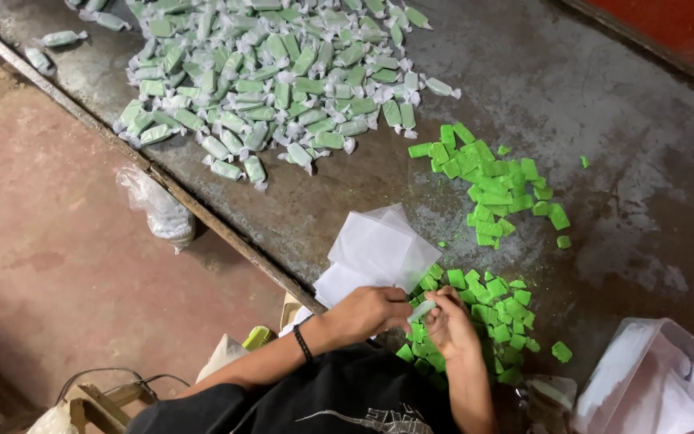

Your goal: The person is manually wrapping small green confectionery items in white paper squares on a metal production table.

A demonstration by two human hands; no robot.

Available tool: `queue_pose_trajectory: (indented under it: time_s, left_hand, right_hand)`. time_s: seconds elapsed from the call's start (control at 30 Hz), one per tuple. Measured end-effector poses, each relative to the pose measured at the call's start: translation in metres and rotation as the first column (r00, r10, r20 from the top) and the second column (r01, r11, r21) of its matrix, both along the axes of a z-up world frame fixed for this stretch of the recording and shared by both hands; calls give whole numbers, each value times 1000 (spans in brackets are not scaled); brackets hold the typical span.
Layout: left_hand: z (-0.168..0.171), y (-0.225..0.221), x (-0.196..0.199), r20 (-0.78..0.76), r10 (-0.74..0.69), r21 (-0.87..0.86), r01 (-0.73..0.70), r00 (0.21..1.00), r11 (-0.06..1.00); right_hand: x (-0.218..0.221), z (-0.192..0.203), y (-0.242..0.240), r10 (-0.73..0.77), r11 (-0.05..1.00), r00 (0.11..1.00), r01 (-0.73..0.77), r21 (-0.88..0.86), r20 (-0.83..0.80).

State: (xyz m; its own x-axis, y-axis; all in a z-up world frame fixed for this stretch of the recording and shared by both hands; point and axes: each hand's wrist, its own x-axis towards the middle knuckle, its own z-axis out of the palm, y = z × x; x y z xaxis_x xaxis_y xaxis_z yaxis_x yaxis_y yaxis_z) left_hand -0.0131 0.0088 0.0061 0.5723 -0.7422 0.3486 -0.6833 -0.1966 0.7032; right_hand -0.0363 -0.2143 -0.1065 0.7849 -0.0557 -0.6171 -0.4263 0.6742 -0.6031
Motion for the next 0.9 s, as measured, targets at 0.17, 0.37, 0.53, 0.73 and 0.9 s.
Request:
queue_pose_trajectory:
  time_s: [0.17,0.37,0.53,0.73,0.9]
  left_hand:
    - [5,19,21,-514,209,-392,-444,832,806]
    - [-37,24,67,-566,517,-185,-710,642,679]
    - [-112,-3,92,123,748,455,-707,652,541]
    - [-117,16,86,-198,819,409,-714,538,568]
    - [-81,17,71,-546,661,117,-735,514,668]
  right_hand:
    - [9,69,-1,81,995,978,-90,41,191]
    - [70,70,-52,159,471,940,196,-860,301]
    - [98,48,-58,307,-99,939,196,-976,157]
    - [71,25,-43,272,-159,943,241,-957,193]
    - [35,73,10,35,597,877,366,-714,479]
